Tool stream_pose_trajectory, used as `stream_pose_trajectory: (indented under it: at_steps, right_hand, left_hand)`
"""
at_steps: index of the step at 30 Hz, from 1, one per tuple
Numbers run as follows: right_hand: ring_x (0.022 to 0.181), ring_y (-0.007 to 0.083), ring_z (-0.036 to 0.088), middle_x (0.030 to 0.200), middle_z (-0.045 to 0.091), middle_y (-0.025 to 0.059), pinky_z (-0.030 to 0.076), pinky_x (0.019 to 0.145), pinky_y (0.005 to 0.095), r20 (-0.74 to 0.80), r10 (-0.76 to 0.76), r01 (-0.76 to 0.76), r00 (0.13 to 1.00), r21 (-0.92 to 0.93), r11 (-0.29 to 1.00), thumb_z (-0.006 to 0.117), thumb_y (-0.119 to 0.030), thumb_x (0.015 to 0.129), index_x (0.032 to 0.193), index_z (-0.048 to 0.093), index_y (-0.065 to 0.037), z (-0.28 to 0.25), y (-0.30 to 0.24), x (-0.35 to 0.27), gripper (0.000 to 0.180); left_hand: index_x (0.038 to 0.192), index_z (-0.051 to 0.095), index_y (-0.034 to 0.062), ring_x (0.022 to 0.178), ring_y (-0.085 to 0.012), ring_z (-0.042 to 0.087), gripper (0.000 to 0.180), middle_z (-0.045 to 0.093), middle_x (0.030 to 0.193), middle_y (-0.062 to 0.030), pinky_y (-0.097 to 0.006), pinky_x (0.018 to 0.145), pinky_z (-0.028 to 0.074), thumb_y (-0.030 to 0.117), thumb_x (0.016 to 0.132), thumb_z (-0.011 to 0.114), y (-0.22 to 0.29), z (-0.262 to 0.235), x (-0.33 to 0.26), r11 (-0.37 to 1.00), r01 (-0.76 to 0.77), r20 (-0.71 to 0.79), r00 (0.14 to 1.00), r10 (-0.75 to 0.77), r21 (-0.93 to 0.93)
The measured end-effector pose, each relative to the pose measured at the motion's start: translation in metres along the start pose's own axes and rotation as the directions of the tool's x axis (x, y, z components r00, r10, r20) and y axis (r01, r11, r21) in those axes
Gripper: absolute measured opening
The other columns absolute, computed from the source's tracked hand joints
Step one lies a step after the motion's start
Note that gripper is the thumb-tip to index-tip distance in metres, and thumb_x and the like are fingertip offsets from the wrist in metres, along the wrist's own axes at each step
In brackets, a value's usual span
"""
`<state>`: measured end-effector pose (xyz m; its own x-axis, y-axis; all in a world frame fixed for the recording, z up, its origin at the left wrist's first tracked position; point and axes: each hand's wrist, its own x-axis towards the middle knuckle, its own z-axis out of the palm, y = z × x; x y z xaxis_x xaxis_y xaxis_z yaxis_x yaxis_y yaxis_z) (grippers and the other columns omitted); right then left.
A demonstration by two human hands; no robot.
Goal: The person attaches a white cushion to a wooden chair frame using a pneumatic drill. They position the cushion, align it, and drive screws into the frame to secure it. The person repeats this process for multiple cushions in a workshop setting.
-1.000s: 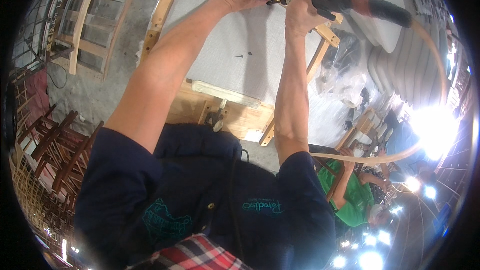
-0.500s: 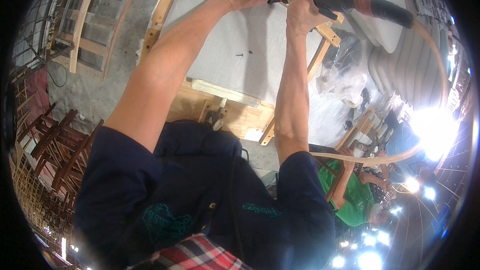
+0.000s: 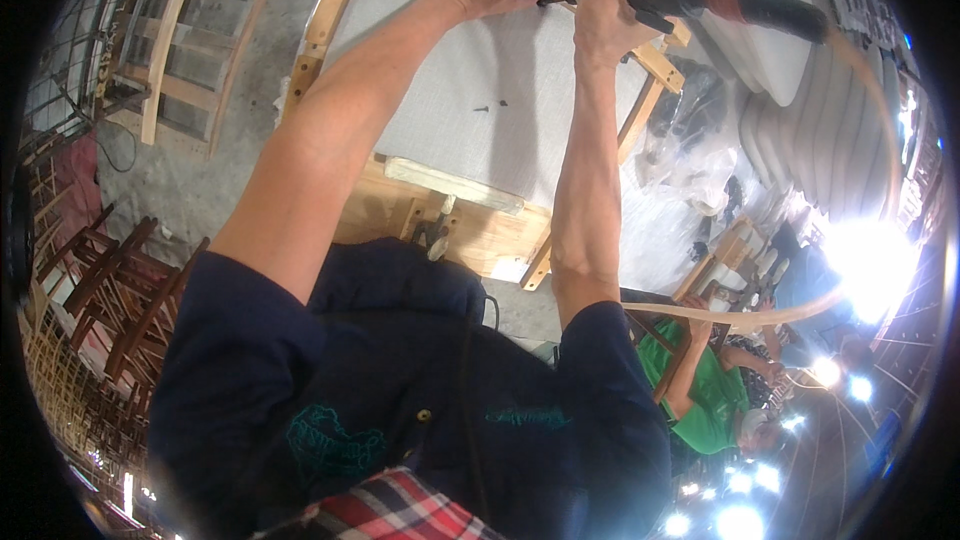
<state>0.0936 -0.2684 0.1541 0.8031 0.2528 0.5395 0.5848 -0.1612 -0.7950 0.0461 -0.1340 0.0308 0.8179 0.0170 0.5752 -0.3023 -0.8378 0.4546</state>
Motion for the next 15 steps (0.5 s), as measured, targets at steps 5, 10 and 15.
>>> stream_pose_trajectory:
  at_steps: [5,10,15]
  right_hand:
    - [0.097,0.0197,0.064,0.091,0.070,0.0068,0.049,0.077,0.0305,0.062,-0.226,0.232,0.972,-0.376,0.897,0.064,0.000,0.073,0.076,0.075,-0.008,-0.022,0.000,-0.006,0.014]
    - [0.076,0.0242,0.065,0.074,0.063,0.0106,0.055,0.074,0.0384,-0.141,-0.027,0.021,0.990,-0.040,0.999,0.058,-0.001,0.082,0.094,0.064,-0.004,-0.060,-0.031,-0.030,0.013]
    - [0.070,0.0253,0.064,0.070,0.061,0.0118,0.056,0.072,0.0411,-0.227,0.150,-0.100,0.962,0.218,0.971,0.057,0.005,0.081,0.098,0.059,0.000,-0.118,-0.057,-0.082,0.018]
  left_hand:
    - [0.124,0.066,0.0309,0.119,-0.0174,0.055,0.033,0.064,0.123,0.0106,-0.038,0.110,0.044,0.036,0.092,0.073,0.007,0.012,-0.005,0.946,0.071,0.135,0.984,-0.119,0.315]
    - [0.117,0.069,0.0148,0.113,-0.0263,0.058,0.041,0.067,0.115,-0.0023,-0.044,0.102,0.046,0.029,0.080,0.079,0.002,-0.002,-0.010,0.991,-0.025,-0.102,0.994,0.038,0.130]
    - [0.115,0.076,0.0151,0.109,-0.0245,0.060,0.030,0.071,0.108,-0.0018,-0.042,0.097,0.048,0.033,0.091,0.072,0.080,-0.039,-0.068,0.972,0.232,0.148,0.963,-0.225,-0.030]
